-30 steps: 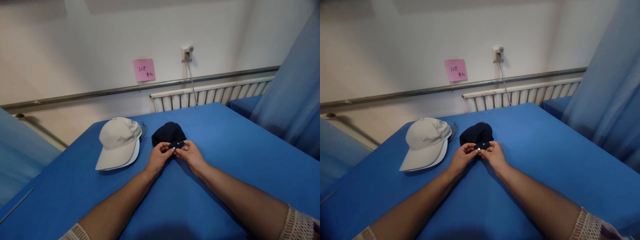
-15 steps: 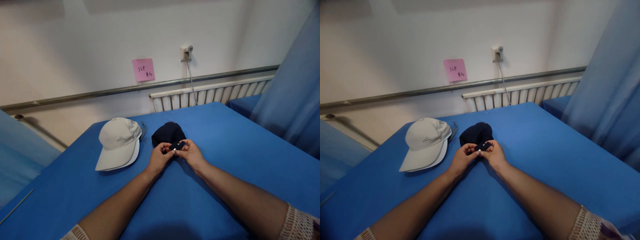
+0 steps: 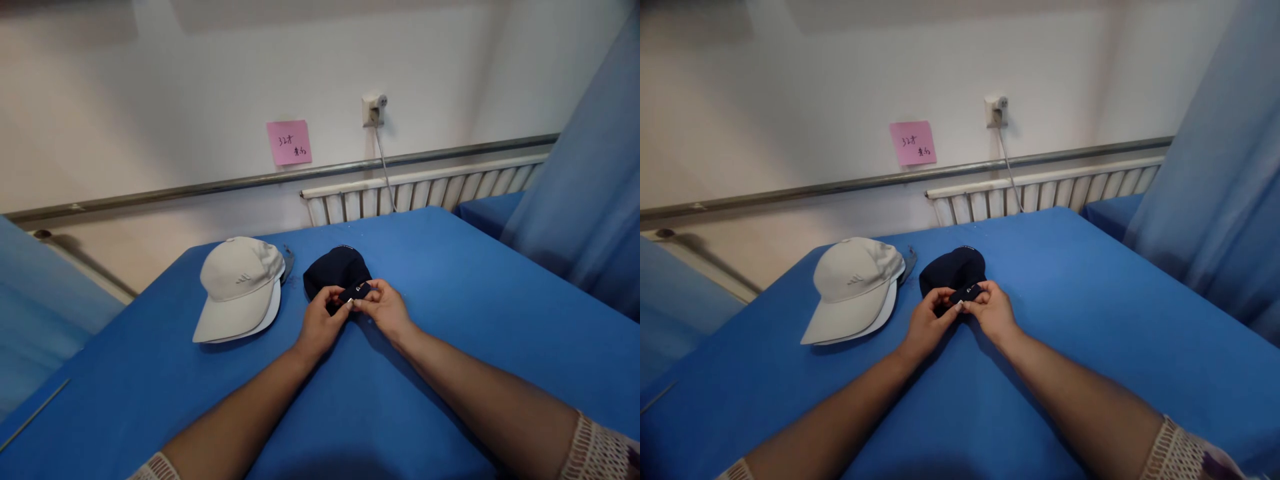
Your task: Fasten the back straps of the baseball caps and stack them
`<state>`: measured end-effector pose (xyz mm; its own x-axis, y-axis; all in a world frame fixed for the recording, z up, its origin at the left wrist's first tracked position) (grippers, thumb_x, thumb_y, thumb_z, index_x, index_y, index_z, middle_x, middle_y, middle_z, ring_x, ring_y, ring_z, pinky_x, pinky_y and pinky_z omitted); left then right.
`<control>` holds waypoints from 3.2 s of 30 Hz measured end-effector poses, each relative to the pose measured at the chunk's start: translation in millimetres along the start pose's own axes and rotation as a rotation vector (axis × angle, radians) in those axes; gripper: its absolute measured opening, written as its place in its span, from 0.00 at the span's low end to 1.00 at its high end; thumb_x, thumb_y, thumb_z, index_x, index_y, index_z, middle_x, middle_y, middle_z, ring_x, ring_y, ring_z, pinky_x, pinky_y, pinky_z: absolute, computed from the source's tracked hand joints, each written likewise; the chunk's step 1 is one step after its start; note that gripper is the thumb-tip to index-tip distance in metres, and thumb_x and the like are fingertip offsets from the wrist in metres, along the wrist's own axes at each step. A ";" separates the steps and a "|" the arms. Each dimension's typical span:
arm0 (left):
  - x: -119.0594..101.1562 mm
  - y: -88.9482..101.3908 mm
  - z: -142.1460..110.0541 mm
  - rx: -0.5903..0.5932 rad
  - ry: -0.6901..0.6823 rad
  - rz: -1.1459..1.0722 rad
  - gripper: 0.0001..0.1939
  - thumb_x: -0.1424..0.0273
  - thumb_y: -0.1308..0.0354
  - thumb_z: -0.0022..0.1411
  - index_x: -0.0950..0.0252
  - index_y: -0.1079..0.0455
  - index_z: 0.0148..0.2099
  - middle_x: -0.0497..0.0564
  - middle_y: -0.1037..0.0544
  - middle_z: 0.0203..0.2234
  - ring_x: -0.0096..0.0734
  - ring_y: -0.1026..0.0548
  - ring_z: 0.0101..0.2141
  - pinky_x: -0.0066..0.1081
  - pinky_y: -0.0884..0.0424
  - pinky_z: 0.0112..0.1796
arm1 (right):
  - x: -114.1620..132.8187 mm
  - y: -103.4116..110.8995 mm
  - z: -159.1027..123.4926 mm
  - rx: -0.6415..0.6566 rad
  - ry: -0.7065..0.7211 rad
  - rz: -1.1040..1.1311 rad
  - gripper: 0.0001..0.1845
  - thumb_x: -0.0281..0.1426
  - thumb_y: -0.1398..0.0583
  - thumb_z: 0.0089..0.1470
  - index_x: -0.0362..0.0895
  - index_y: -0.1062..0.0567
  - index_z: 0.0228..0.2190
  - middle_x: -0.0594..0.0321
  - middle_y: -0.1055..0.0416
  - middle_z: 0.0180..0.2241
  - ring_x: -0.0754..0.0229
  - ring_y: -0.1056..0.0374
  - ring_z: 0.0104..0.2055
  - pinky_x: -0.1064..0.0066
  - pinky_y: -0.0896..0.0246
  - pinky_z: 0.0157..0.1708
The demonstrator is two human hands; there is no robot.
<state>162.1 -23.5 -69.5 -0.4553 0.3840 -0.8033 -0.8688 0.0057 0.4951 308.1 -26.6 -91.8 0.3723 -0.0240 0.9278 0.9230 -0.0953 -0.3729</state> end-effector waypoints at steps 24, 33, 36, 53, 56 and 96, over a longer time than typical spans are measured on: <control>10.7 4.8 5.0 -0.064 0.030 -0.088 0.14 0.62 0.45 0.62 0.65 0.27 0.45 0.52 0.22 0.36 0.34 0.25 0.37 0.32 0.30 0.39 | -14.3 20.7 14.7 0.047 0.209 -0.610 0.12 0.29 0.39 0.46 0.47 0.27 0.37 0.64 0.30 0.32 0.68 0.39 0.22 0.73 0.43 0.23; 15.4 5.2 7.8 -0.018 0.052 -0.041 0.16 0.60 0.47 0.63 0.65 0.26 0.44 0.50 0.23 0.32 0.31 0.27 0.33 0.29 0.31 0.36 | -7.6 22.8 21.6 0.264 0.206 -0.667 0.05 0.30 0.43 0.52 0.46 0.27 0.32 0.69 0.33 0.24 0.67 0.39 0.22 0.74 0.44 0.24; 17.7 5.6 9.9 -0.026 0.098 -0.068 0.17 0.58 0.48 0.62 0.66 0.26 0.42 0.50 0.23 0.31 0.32 0.27 0.33 0.29 0.32 0.35 | -8.7 22.7 21.6 0.307 0.156 -0.582 0.05 0.31 0.44 0.53 0.45 0.29 0.34 0.70 0.33 0.24 0.67 0.38 0.23 0.74 0.44 0.24; 20.9 5.1 11.1 -0.034 0.116 -0.126 0.17 0.59 0.46 0.61 0.67 0.26 0.40 0.50 0.23 0.30 0.31 0.27 0.32 0.29 0.32 0.34 | 13.2 14.1 1.1 0.246 0.359 -0.814 0.09 0.31 0.39 0.50 0.48 0.28 0.36 0.69 0.31 0.24 0.65 0.38 0.24 0.72 0.46 0.26; 20.1 4.4 10.4 -0.014 0.115 -0.127 0.17 0.59 0.46 0.61 0.67 0.26 0.39 0.50 0.23 0.30 0.31 0.27 0.32 0.28 0.32 0.33 | 7.6 16.2 6.1 0.213 0.324 -0.741 0.07 0.33 0.39 0.51 0.48 0.26 0.35 0.67 0.29 0.26 0.65 0.38 0.23 0.72 0.45 0.25; 3.9 4.5 -6.1 -0.005 -0.288 0.168 0.13 0.69 0.43 0.61 0.62 0.31 0.49 0.53 0.23 0.41 0.33 0.24 0.41 0.35 0.29 0.44 | -3.0 17.6 9.4 0.126 0.025 -0.647 0.24 0.49 0.39 0.49 0.46 0.33 0.14 0.67 0.37 0.12 0.66 0.43 0.14 0.72 0.52 0.17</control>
<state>155.2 -27.7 -72.4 -0.5188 0.6244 -0.5839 -0.7879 -0.0843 0.6100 324.1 -18.8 -101.2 -0.2628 -0.0242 0.9646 0.9646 0.0186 0.2632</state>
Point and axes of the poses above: each hand's wrist, its own z-axis towards the middle knuckle, its own y-axis out of the back of the hand, x = y × z, the point moved 2 cm from there along z, towards the middle knuckle
